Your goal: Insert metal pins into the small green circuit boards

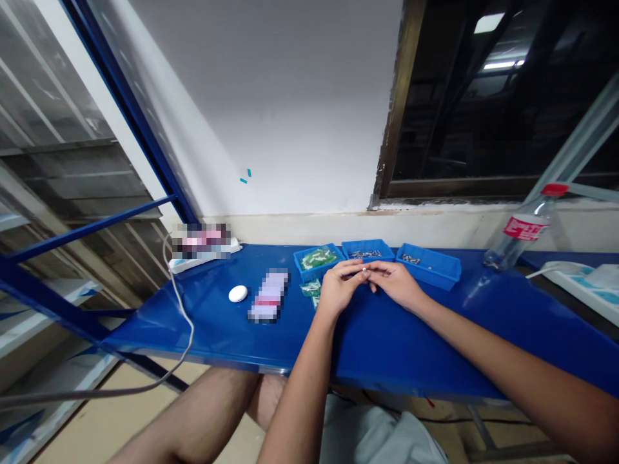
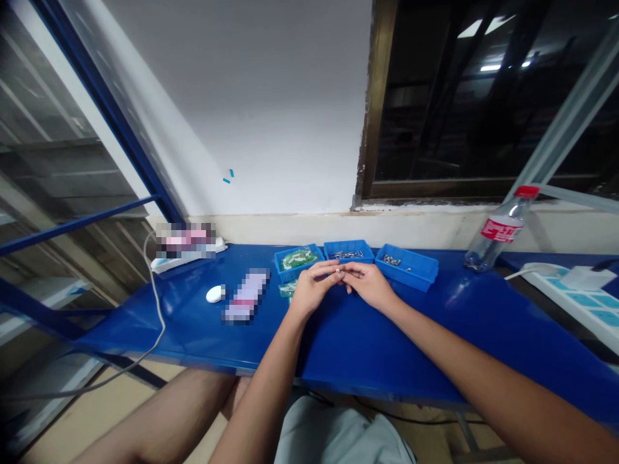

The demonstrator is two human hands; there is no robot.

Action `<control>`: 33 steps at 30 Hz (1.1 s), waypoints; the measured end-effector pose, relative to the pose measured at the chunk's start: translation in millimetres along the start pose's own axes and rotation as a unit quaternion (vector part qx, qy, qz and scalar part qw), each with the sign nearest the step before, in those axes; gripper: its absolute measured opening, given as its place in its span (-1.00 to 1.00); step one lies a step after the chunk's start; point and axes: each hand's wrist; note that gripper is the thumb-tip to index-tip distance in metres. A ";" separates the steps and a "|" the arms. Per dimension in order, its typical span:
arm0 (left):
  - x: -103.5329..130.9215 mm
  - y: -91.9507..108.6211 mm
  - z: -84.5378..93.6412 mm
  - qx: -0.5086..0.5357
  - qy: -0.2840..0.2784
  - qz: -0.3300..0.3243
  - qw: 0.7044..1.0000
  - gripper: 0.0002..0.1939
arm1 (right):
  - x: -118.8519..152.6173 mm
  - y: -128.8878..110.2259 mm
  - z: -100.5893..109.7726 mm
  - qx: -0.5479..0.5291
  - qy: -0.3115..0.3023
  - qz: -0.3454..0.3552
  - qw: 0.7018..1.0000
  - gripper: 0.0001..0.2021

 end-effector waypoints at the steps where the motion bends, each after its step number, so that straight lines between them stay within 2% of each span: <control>1: 0.0 0.1 -0.1 -0.005 0.007 0.003 1.000 -0.70 | -0.6 0.4 -0.4 -0.002 0.004 -0.005 1.000 -0.57; 4: -0.8 2.1 -0.1 -0.034 0.056 0.014 0.998 -0.59 | -4.5 2.0 -0.8 -0.027 0.034 -0.023 0.999 -0.54; 8: -3.5 6.1 0.8 -0.048 0.139 0.034 0.989 -0.67 | -12.5 4.3 5.0 -0.029 0.089 -0.057 0.994 -0.50; 10: -4.6 7.2 1.7 -0.055 0.167 0.039 0.984 -0.71 | -14.9 4.8 11.0 0.043 0.116 -0.068 0.990 -0.48; 12: -5.0 7.3 2.6 -0.055 0.187 0.041 0.980 -0.72 | -15.0 4.8 17.2 0.162 0.133 -0.026 0.977 -0.52; 14: -4.8 6.8 3.5 -0.050 0.198 0.044 0.978 -0.73 | -13.3 5.3 22.4 0.287 0.118 0.059 0.949 -0.67; 17: -4.0 5.7 4.3 -0.055 0.199 0.047 0.977 -0.74 | -10.9 9.2 27.2 0.431 0.050 0.153 0.888 -0.80; 20: -3.8 5.1 4.3 -0.066 0.192 0.049 0.978 -0.75 | -10.9 14.2 28.7 0.509 0.002 0.174 0.843 -0.76; 22: -4.0 5.2 4.1 -0.070 0.191 0.050 0.978 -0.75 | -10.9 14.9 26.8 0.524 -0.010 0.182 0.832 -0.74; 24: -4.0 5.8 3.6 -0.075 0.185 0.050 0.978 -0.75 | -9.7 12.9 22.0 0.511 -0.009 0.195 0.837 -0.74; 27: -2.1 7.7 2.1 -0.104 0.157 0.047 0.981 -0.77 | -5.8 8.0 11.5 0.431 0.019 0.200 0.880 -0.71; 31: 4.4 9.1 -1.6 -0.223 0.056 0.026 0.973 -0.72 | -1.5 4.5 1.6 0.236 0.052 0.139 0.960 -0.81; 33: 7.2 7.6 -3.3 -0.263 0.003 0.021 0.964 -0.67 | -0.6 4.1 0.1 0.148 0.065 0.088 0.983 -0.80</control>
Point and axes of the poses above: each hand's wrist, its own x-axis away from the middle knuckle, its own z-axis out of the back of the hand, y = z × x, and after that the axes turned 7 degrees about -z, right-handed
